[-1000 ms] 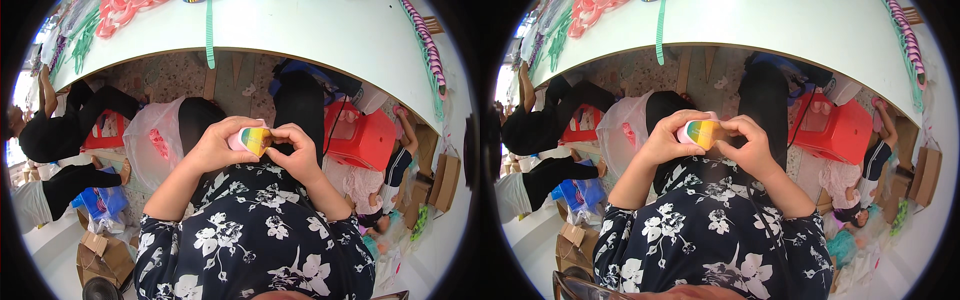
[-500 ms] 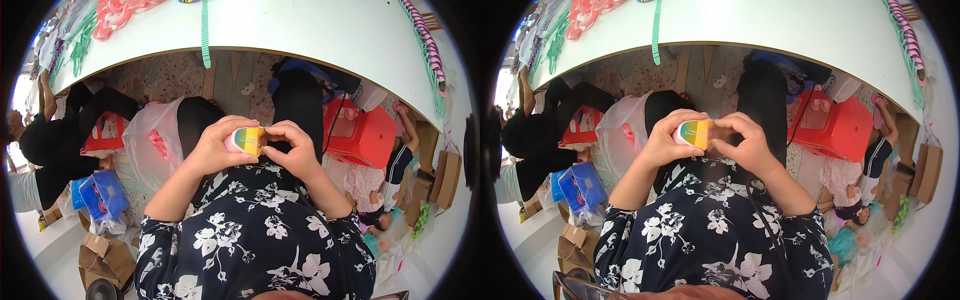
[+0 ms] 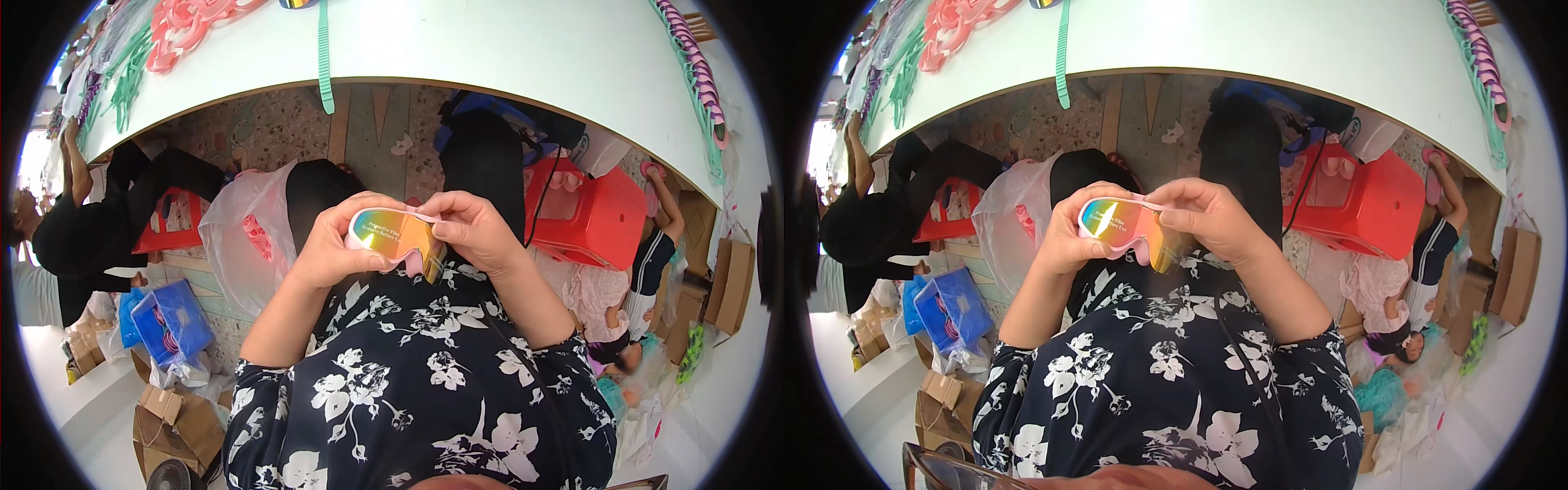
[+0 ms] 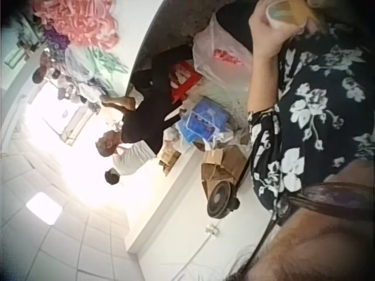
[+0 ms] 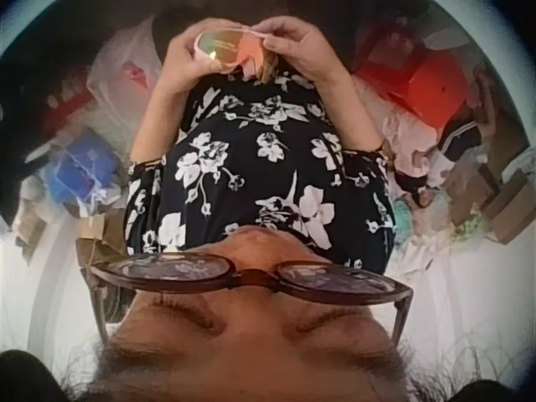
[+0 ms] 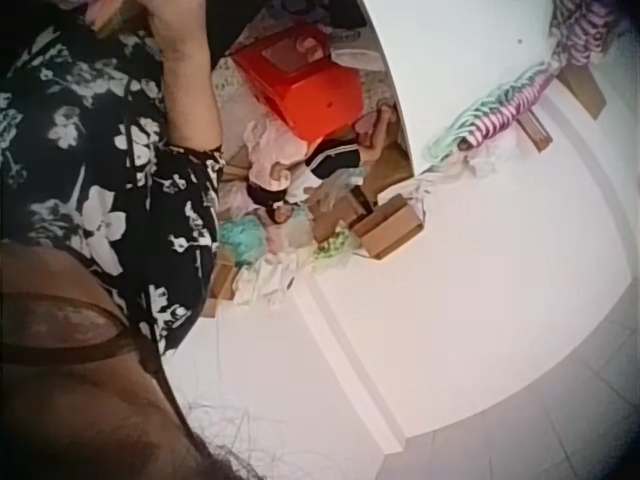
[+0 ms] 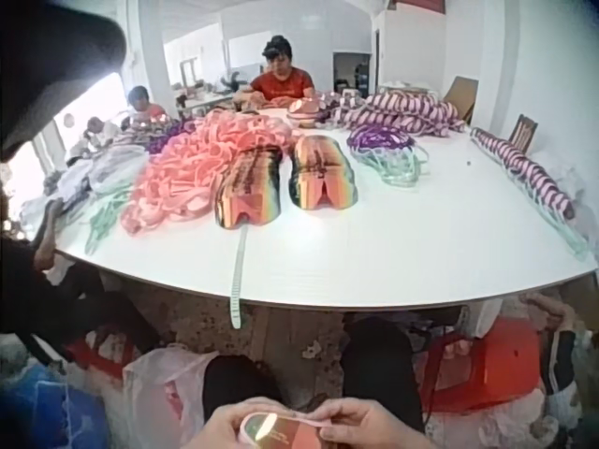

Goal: The recorder is assembling or inspecting colorful swimming goggles and their straps at a large work table.

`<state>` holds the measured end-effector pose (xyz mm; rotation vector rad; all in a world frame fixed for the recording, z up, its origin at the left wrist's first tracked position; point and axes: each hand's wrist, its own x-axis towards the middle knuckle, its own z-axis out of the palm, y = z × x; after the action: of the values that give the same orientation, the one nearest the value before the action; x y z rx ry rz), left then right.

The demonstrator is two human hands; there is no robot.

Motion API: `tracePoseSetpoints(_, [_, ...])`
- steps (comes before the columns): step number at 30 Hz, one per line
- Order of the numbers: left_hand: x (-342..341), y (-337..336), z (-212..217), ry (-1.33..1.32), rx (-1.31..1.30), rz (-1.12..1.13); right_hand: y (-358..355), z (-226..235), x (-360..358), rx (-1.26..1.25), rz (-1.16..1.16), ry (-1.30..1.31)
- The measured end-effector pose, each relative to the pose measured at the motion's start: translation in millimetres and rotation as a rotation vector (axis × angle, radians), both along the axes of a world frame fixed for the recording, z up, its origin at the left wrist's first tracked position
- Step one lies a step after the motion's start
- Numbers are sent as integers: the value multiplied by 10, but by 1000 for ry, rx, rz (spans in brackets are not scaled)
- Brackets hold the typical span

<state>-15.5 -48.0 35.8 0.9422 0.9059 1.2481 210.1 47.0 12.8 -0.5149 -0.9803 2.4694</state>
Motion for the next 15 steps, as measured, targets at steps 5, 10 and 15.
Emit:
tracePoseSetpoints(5, [47, 6, 51, -53, -53, 28, -6, -102, -26, 23, -73, 83])
tracePoseSetpoints(10, [70, -15, 24, -149, -125, 67, -41, -197, -13, 154, -143, 64])
tracePoseSetpoints(15, [81, -59, 1, -273, -209, 105, -45, -80, 40, 573, -192, -162])
